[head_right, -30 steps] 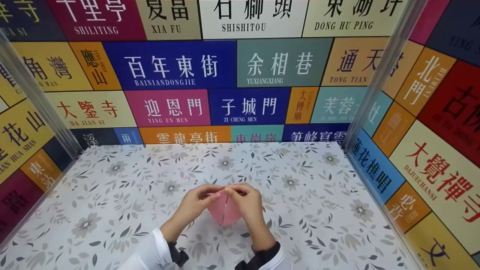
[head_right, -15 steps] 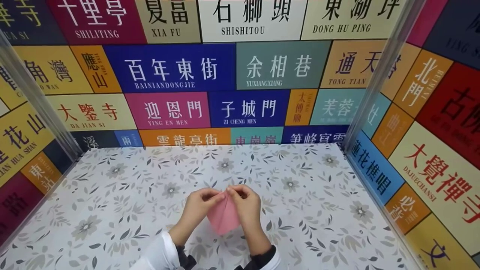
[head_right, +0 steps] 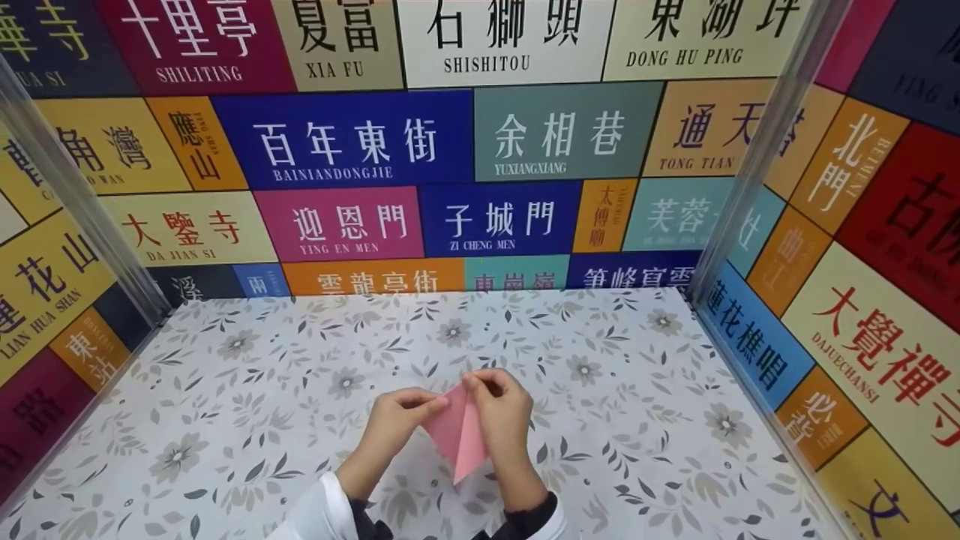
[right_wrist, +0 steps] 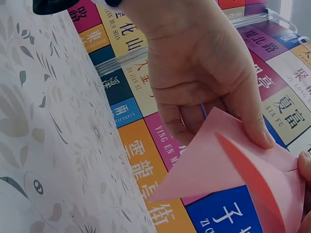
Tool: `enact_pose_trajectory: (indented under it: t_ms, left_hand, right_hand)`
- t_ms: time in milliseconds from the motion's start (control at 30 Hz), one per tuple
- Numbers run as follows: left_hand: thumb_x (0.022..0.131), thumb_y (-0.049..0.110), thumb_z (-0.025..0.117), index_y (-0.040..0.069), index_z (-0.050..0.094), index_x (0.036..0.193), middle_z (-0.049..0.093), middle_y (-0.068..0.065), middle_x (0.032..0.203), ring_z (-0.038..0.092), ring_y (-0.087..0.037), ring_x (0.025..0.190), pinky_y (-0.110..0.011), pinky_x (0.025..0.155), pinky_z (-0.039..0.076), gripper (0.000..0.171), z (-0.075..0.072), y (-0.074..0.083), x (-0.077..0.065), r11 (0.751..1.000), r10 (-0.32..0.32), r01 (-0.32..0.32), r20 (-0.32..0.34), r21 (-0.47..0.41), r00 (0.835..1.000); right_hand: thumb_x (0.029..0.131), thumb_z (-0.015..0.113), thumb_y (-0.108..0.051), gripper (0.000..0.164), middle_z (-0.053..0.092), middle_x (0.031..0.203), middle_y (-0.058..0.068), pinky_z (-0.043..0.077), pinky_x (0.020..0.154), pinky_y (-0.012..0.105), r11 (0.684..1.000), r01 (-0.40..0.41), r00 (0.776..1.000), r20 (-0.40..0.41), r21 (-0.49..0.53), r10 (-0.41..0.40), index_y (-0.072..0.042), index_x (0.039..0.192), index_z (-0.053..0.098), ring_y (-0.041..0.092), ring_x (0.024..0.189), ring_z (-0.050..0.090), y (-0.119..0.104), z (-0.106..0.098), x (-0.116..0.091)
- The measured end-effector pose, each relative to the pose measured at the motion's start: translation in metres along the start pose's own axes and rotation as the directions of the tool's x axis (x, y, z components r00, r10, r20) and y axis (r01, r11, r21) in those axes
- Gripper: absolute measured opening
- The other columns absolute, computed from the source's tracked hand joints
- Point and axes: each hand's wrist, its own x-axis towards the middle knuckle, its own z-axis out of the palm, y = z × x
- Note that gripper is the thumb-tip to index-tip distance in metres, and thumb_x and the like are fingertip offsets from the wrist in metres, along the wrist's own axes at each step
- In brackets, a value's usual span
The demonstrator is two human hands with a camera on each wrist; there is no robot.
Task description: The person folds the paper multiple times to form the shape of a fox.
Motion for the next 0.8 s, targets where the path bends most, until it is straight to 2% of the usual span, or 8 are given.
enact_pose_trajectory:
  t_ms: [200, 400, 567, 700, 800]
  left_hand:
    - [0.066, 0.043, 0.073, 0.018, 0.072, 0.075, 0.067, 0.006, 0.072, 0.059, -0.003, 0.067, -0.02, 0.061, 0.049, 0.026, -0.005, -0.005, -0.002, 0.999, -0.037, 0.037, -0.02, -0.005, 0.999]
    - [0.066, 0.045, 0.073, 0.017, 0.072, 0.077, 0.068, 0.005, 0.075, 0.059, -0.005, 0.07, -0.021, 0.064, 0.049, 0.03, -0.009, -0.012, -0.003, 0.996, -0.083, 0.083, -0.007, -0.043, 0.997]
    - [0.067, 0.044, 0.073, 0.015, 0.072, 0.078, 0.068, 0.003, 0.074, 0.061, -0.007, 0.068, -0.022, 0.064, 0.05, 0.032, -0.011, -0.015, -0.007, 0.993, -0.101, 0.1, -0.016, -0.067, 0.995]
    - [0.071, 0.037, 0.072, 0.008, 0.07, 0.081, 0.067, -0.002, 0.076, 0.064, -0.011, 0.069, -0.025, 0.063, 0.053, 0.031, -0.007, -0.014, -0.009, 0.974, -0.114, 0.109, -0.014, -0.196, 0.993]
    - [0.075, 0.027, 0.07, 0.002, 0.066, 0.083, 0.067, -0.006, 0.08, 0.066, -0.017, 0.072, -0.028, 0.064, 0.054, 0.027, -0.005, -0.016, -0.011, 0.938, -0.134, 0.124, -0.009, -0.324, 0.991]
  right_hand:
    - [0.074, 0.072, -0.017, 0.015, 0.064, 0.074, 0.0, 0.045, 0.063, 0.016, 1.0, 0.01, 1.0, 0.008, 0.003, -0.01, -0.004, 0.079, 0.067, 0.008, 0.071, 0.056, -0.003, 0.001, 0.0]
    - [0.074, 0.073, -0.021, 0.019, 0.063, 0.075, 0.001, 0.045, 0.062, 0.017, 1.0, 0.001, 1.0, 0.022, 0.003, -0.001, -0.004, 0.081, 0.067, 0.01, 0.071, 0.055, -0.003, -0.002, 0.003]
    - [0.072, 0.074, -0.022, 0.017, 0.064, 0.074, 0.002, 0.044, 0.058, 0.017, 0.998, 0.048, 0.999, 0.0, 0.028, -0.048, -0.006, 0.077, 0.068, 0.01, 0.068, 0.054, -0.003, -0.004, 0.004]
    - [0.073, 0.073, -0.023, 0.02, 0.063, 0.076, 0.002, 0.044, 0.059, 0.017, 0.999, 0.016, 1.0, -0.004, 0.036, -0.015, -0.005, 0.08, 0.068, 0.01, 0.07, 0.053, -0.005, -0.008, 0.007]
    - [0.077, 0.07, -0.026, 0.025, 0.06, 0.082, 0.0, 0.045, 0.061, 0.017, 0.996, -0.049, 0.998, -0.028, 0.069, 0.051, -0.004, 0.087, 0.065, 0.011, 0.076, 0.052, -0.007, -0.014, 0.014]
